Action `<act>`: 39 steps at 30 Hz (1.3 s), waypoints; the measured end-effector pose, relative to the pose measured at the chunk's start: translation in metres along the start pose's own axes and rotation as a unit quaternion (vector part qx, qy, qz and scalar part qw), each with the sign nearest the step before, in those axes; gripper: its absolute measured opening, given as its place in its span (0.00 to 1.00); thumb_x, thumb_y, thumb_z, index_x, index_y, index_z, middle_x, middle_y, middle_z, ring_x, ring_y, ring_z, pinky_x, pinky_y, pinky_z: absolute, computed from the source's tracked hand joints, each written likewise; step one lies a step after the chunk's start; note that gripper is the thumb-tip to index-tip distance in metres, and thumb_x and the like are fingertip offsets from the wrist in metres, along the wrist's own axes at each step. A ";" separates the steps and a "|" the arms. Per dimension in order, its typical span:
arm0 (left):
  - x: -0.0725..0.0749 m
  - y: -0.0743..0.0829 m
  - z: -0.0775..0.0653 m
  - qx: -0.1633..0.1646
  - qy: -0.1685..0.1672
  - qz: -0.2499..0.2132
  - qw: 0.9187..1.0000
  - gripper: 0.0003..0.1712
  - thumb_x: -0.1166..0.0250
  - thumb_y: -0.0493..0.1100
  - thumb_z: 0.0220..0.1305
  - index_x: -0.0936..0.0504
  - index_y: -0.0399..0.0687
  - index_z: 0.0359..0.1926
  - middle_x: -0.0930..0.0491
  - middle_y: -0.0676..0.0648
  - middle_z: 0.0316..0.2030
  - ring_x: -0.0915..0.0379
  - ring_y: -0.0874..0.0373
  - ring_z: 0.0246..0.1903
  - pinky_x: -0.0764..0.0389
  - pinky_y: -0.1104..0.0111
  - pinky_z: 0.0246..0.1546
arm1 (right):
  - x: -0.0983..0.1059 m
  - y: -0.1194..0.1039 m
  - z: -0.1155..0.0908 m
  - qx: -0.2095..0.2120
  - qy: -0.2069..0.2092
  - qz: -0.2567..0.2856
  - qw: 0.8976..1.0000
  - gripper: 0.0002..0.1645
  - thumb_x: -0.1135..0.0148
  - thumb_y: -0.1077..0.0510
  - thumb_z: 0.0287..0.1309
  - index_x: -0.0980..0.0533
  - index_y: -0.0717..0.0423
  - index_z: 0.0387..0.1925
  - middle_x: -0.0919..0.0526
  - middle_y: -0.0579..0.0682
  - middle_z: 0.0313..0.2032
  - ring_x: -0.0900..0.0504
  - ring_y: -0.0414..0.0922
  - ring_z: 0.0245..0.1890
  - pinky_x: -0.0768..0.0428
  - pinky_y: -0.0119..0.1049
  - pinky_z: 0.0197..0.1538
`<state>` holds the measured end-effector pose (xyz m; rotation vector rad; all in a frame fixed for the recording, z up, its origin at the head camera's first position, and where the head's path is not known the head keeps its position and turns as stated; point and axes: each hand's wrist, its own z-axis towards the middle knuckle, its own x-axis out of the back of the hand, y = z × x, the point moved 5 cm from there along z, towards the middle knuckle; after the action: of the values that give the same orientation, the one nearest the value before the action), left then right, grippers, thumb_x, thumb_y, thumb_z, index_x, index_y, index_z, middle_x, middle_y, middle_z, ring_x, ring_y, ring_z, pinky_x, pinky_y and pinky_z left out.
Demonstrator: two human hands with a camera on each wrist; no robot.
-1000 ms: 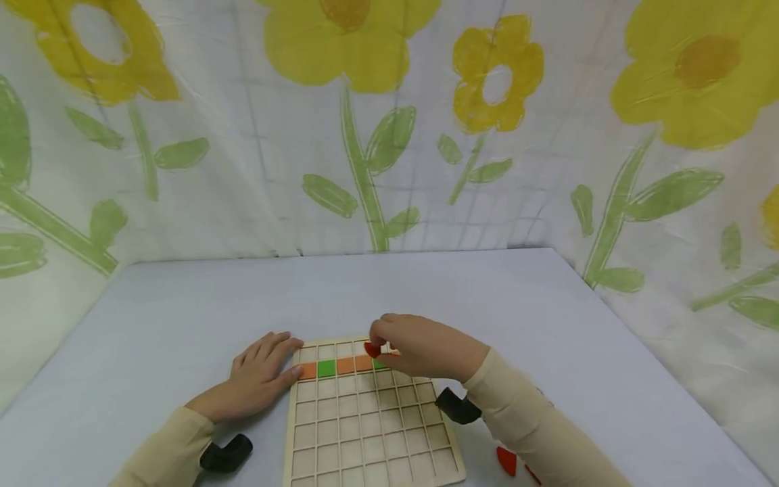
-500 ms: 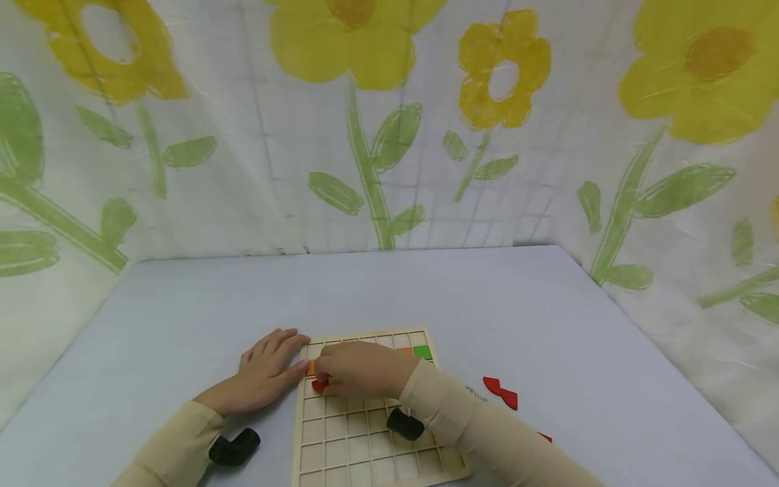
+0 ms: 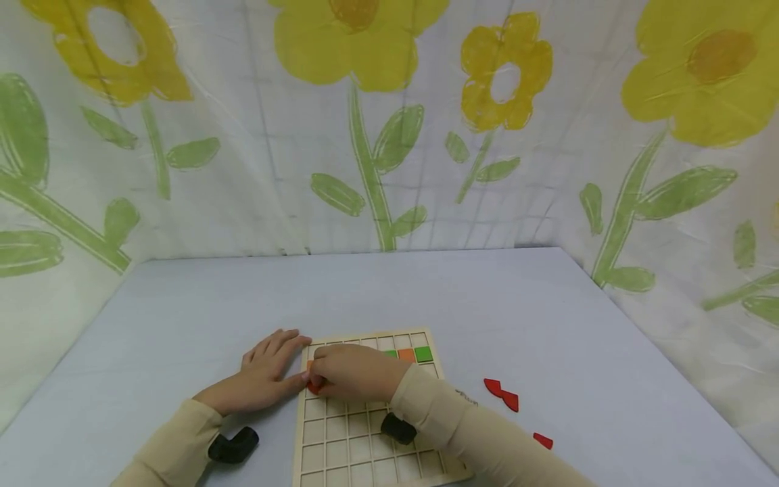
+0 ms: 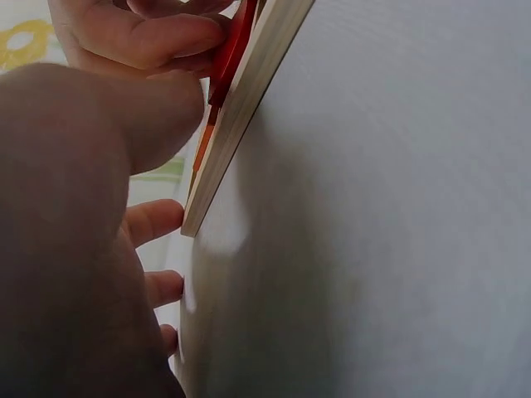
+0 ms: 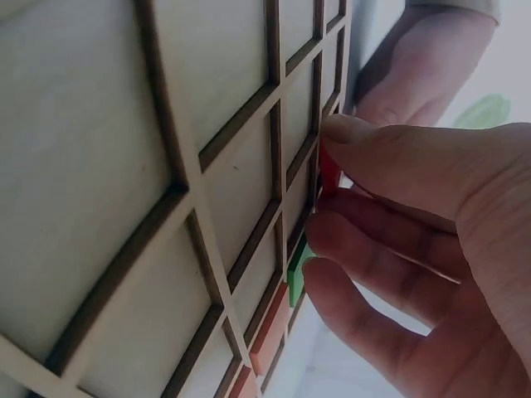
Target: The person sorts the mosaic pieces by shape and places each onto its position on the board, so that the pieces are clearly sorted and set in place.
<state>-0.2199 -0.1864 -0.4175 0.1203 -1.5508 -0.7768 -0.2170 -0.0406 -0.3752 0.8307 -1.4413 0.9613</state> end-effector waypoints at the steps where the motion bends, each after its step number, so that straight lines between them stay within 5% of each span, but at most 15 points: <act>1: 0.000 0.000 0.000 0.000 -0.002 -0.001 1.000 0.32 0.44 0.59 0.67 0.36 0.52 0.67 0.46 0.37 0.69 0.61 0.31 0.69 0.56 0.32 0.56 | 0.000 0.000 0.000 0.001 0.000 -0.004 1.000 0.06 0.38 0.52 0.63 0.18 0.47 0.37 0.20 0.39 0.36 0.23 0.30 0.36 0.27 0.19 0.44; 10: -0.001 -0.003 -0.004 0.003 -0.009 -0.004 1.000 0.35 0.43 0.61 0.66 0.38 0.50 0.67 0.48 0.36 0.70 0.62 0.31 0.69 0.57 0.32 0.56 | 0.001 -0.005 0.000 0.010 0.007 -0.050 0.999 0.07 0.39 0.50 0.64 0.19 0.45 0.39 0.21 0.38 0.36 0.23 0.30 0.36 0.27 0.19 0.43; 15: -0.002 -0.002 -0.004 0.009 -0.014 -0.011 1.000 0.36 0.44 0.63 0.65 0.38 0.51 0.67 0.49 0.37 0.70 0.63 0.31 0.70 0.58 0.32 0.57 | 0.012 -0.001 -0.014 -0.026 0.012 -0.057 0.998 0.09 0.39 0.48 0.63 0.19 0.44 0.41 0.21 0.37 0.37 0.24 0.30 0.33 0.26 0.20 0.37; 28: 0.001 0.006 -0.001 0.024 -0.021 -0.001 0.999 0.37 0.44 0.65 0.64 0.38 0.51 0.66 0.49 0.36 0.70 0.63 0.32 0.70 0.59 0.33 0.58 | 0.066 0.030 -0.106 -0.131 0.058 -0.006 0.990 0.13 0.37 0.49 0.62 0.20 0.50 0.44 0.19 0.42 0.38 0.22 0.35 0.34 0.23 0.30 0.37; 32: 0.001 0.005 -0.001 0.023 -0.019 0.002 1.000 0.37 0.45 0.65 0.65 0.38 0.51 0.66 0.48 0.36 0.70 0.63 0.32 0.70 0.59 0.33 0.59 | 0.065 0.045 -0.139 -0.169 0.058 0.015 0.984 0.12 0.36 0.51 0.60 0.21 0.50 0.43 0.21 0.41 0.37 0.23 0.36 0.33 0.23 0.31 0.36; 39: 0.000 0.004 0.000 0.018 -0.009 0.005 1.000 0.36 0.44 0.64 0.64 0.37 0.50 0.66 0.47 0.36 0.69 0.61 0.31 0.69 0.57 0.33 0.58 | 0.044 0.072 -0.187 -0.233 -0.001 0.072 0.970 0.16 0.33 0.55 0.57 0.22 0.53 0.47 0.21 0.43 0.37 0.22 0.39 0.35 0.23 0.33 0.37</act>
<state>-0.2182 -0.1833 -0.4155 0.1314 -1.5819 -0.7437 -0.2090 0.1607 -0.3377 0.3847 -1.6576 0.6827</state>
